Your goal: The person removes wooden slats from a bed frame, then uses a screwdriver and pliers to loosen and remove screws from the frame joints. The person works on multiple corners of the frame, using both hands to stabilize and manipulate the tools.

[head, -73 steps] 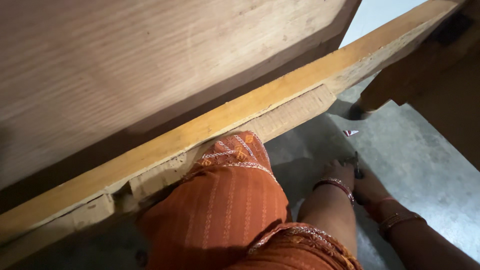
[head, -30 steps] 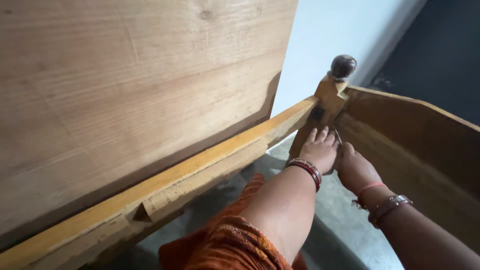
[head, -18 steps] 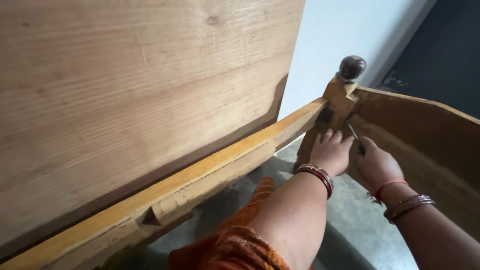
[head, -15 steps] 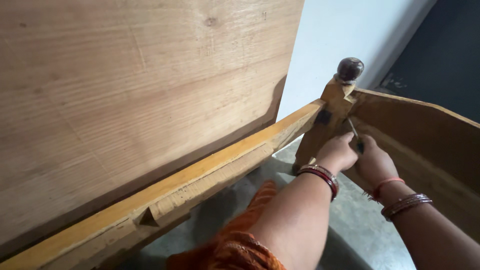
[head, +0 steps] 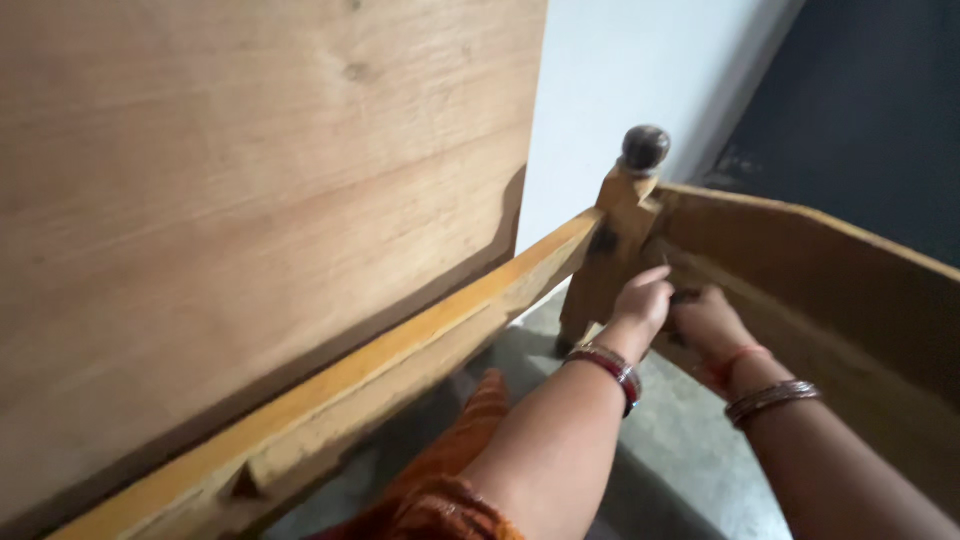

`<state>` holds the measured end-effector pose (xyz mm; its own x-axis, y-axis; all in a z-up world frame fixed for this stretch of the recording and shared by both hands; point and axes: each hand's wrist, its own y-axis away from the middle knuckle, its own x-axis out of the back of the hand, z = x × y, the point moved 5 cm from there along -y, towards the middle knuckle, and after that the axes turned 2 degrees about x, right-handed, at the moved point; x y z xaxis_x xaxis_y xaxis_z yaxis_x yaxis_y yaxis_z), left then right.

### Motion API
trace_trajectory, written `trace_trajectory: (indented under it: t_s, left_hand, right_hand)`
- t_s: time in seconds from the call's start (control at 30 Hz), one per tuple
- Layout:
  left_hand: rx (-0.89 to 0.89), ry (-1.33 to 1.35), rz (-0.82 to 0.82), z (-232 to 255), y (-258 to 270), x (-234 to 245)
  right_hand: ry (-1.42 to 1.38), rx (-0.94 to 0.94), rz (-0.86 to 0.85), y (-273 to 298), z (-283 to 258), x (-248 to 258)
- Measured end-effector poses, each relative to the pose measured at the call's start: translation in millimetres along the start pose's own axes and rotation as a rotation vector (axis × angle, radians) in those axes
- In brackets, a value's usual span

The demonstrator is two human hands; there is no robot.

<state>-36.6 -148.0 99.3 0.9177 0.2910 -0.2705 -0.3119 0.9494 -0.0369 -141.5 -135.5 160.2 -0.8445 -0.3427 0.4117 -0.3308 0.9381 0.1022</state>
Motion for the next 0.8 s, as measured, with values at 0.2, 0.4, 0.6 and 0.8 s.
trace_trajectory:
  t_s: [0.2, 0.4, 0.6, 0.8]
  left_hand:
    - [-0.021, 0.080, -0.014, 9.3, -8.7, 12.0]
    - [0.043, 0.061, -0.091, 11.1, -18.7, 38.4]
    - [0.115, -0.130, 0.135, -25.9, -28.3, 56.3]
    - [0.060, 0.095, 0.194, -43.0, -51.1, 44.5]
  right_hand:
    - [-0.014, -0.118, 0.071, -19.8, 9.2, -9.3]
    - [0.088, 0.115, -0.156, -17.6, -23.9, -42.1]
    - [-0.026, -0.289, -0.185, -14.2, -5.8, -48.9]
    - [0.174, -0.079, -0.019, -29.8, -9.9, -50.1]
